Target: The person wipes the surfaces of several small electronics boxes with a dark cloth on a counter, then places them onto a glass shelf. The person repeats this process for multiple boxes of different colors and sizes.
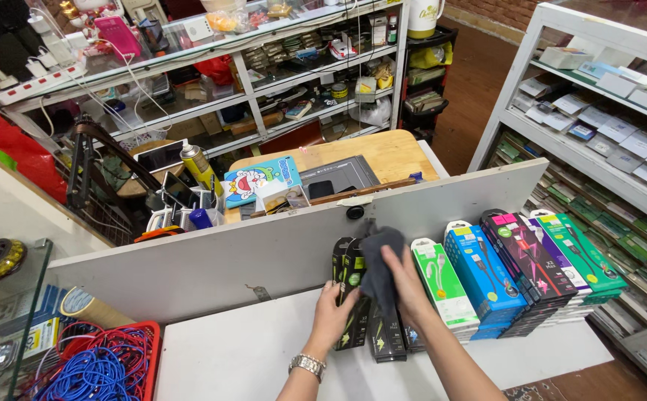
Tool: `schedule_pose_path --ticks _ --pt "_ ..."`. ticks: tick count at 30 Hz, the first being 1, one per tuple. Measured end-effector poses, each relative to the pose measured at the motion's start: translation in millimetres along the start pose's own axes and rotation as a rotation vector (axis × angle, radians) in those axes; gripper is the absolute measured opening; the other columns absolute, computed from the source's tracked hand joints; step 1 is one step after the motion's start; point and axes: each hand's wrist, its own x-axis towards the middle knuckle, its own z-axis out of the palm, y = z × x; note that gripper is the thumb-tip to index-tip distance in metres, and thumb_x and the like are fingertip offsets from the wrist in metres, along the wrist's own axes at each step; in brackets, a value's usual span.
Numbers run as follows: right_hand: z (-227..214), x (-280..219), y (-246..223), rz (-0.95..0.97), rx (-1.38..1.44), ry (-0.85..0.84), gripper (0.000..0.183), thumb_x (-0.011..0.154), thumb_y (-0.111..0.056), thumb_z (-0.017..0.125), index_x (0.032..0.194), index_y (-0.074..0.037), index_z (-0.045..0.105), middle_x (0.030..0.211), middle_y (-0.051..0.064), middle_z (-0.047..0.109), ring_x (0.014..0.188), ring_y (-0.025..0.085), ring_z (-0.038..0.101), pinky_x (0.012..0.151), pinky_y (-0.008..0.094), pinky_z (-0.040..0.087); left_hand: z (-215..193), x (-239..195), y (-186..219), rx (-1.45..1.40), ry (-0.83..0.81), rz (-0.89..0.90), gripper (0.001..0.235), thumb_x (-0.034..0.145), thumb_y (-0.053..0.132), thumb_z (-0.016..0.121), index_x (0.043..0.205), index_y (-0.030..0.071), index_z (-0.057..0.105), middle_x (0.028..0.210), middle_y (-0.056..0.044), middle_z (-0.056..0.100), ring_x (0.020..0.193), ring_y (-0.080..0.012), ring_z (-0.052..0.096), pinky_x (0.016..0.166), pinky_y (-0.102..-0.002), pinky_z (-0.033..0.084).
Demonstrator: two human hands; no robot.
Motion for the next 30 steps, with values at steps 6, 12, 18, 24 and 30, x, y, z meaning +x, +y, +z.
schedule_pose_path --ticks 6,12,18,24,30 --pt "3 28 3 0.065 -0.11 0.123 0.073 0.077 -0.02 0.081 0.14 -0.009 0.046 0.114 0.016 0.069 0.088 0.022 0.071 0.066 0.034 0.059 12 -6 20 0.074 0.034 -0.081 0.025 0.089 0.021 0.071 0.106 0.003 0.075 0.117 -0.012 0.064 0.106 -0.0238 0.063 0.093 -0.036 0.051" --pt "-14 40 13 -0.065 -0.167 0.12 0.067 0.081 -0.023 0.081 0.136 -0.002 0.048 0.115 0.019 0.069 0.094 0.027 0.07 0.075 0.037 0.057 6 0 5 -0.146 -0.102 -0.162 0.029 0.096 0.025 0.07 0.108 0.0 0.076 0.11 -0.01 0.064 0.102 -0.015 0.064 0.089 -0.03 0.053" --pt "1 24 17 -0.219 -0.554 0.136 0.069 0.08 -0.029 0.08 0.137 -0.006 0.049 0.121 0.018 0.07 0.11 0.028 0.072 0.094 0.035 0.054 0 0 -17 -0.536 -0.017 -0.531 0.038 0.098 0.035 0.061 0.111 0.002 0.073 0.103 -0.012 0.074 0.083 -0.0161 0.069 0.069 -0.029 0.057" --pt "31 -32 20 -0.456 -0.812 -0.265 0.069 0.083 -0.026 0.079 0.141 -0.007 0.049 0.137 0.021 0.055 0.127 0.035 0.055 0.102 0.041 0.044 3 15 -26 -0.622 0.358 -0.459 0.043 0.098 0.039 0.059 0.115 0.001 0.071 0.105 -0.007 0.077 0.089 -0.0108 0.07 0.08 -0.028 0.056" --pt "-3 -10 -1 -0.281 -0.914 0.088 0.066 0.082 -0.031 0.076 0.141 -0.013 0.052 0.132 0.016 0.063 0.119 0.033 0.063 0.099 0.04 0.049 -10 5 -54 -0.287 0.225 -0.516 0.051 0.089 0.036 0.066 0.132 0.008 0.059 0.119 -0.011 0.075 0.103 -0.0208 0.074 0.088 -0.035 0.057"
